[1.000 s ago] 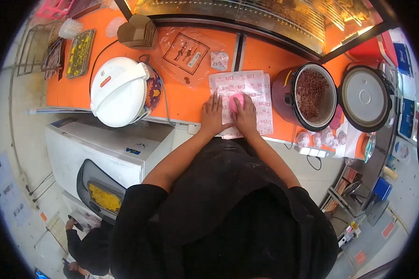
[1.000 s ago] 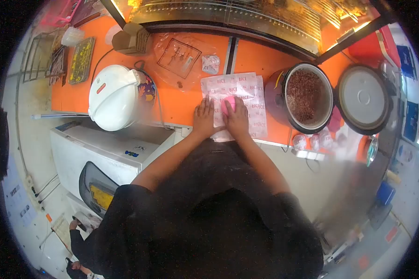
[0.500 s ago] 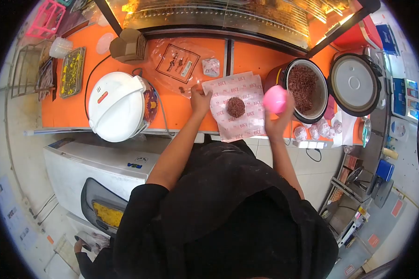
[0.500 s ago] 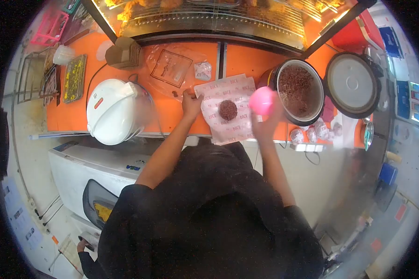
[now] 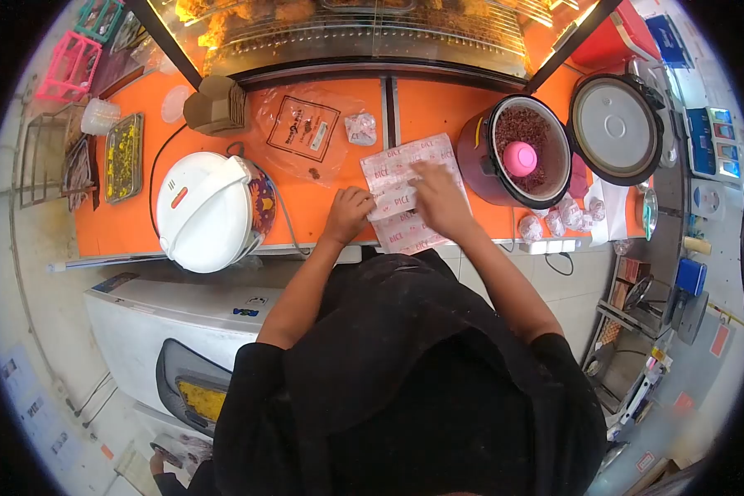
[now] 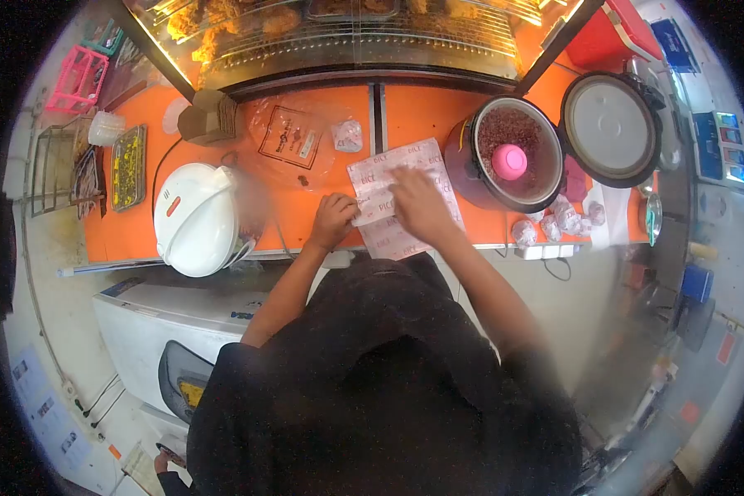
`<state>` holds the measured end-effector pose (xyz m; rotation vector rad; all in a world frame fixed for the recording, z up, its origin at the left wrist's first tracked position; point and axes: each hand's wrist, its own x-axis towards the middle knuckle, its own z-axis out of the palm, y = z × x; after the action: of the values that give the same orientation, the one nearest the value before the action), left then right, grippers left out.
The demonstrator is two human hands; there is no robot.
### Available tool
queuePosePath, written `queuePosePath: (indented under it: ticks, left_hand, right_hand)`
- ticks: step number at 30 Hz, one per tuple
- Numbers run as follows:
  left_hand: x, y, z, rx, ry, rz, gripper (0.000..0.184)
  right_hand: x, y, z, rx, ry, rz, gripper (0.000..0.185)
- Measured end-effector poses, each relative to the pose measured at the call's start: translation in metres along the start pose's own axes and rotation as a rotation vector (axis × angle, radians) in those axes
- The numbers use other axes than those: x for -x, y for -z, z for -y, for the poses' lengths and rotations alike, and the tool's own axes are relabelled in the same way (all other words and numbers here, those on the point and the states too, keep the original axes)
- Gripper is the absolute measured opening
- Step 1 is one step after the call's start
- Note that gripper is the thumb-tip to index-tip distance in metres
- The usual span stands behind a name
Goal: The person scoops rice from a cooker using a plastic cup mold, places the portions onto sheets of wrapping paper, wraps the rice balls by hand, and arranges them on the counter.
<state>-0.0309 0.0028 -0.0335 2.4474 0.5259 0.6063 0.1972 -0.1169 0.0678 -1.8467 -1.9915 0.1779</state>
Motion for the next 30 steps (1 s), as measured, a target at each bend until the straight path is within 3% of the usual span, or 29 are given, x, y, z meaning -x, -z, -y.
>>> queuePosePath:
  ticks: [4, 7, 12, 14, 18, 20, 24, 30]
  left_hand:
    - [0.002, 0.004, 0.0, -0.122, -0.101, 0.006, 0.019]
    - [-0.007, -0.004, -0.004, -0.114, -0.016, -0.055, 0.018]
    - [-0.005, -0.026, 0.022, 0.014, 0.134, -0.053, 0.021]
    - [0.0, -0.031, 0.021, 0.23, 0.509, -0.009, 0.02]
    - [0.0, -0.038, 0.019, 0.388, 0.596, -0.067, 0.023]
    - [0.0, -0.043, 0.018, 0.711, 0.898, -0.086, 0.019]
    - [0.019, -0.065, 0.01, 0.481, 0.827, 0.088, 0.018]
    - [0.027, -0.046, -0.025, 0.756, 1.091, 0.165, 0.024]
  right_hand:
    - [0.039, -0.045, 0.016, 0.096, -0.112, 0.349, 0.068]
    - [0.061, -0.055, 0.02, 0.122, -0.151, 0.408, 0.079]
    - [0.078, -0.076, 0.009, 0.14, -0.206, 0.299, 0.079]
    - [0.086, -0.081, 0.007, 0.12, -0.228, 0.243, 0.079]
    - [0.098, -0.088, 0.002, 0.104, -0.247, 0.248, 0.08]
    - [0.105, -0.091, 0.004, 0.104, -0.251, 0.235, 0.08]
    - [0.106, -0.094, 0.001, 0.125, -0.23, 0.166, 0.078]
    - [0.101, -0.078, -0.001, -0.019, -0.216, 0.179, 0.081]
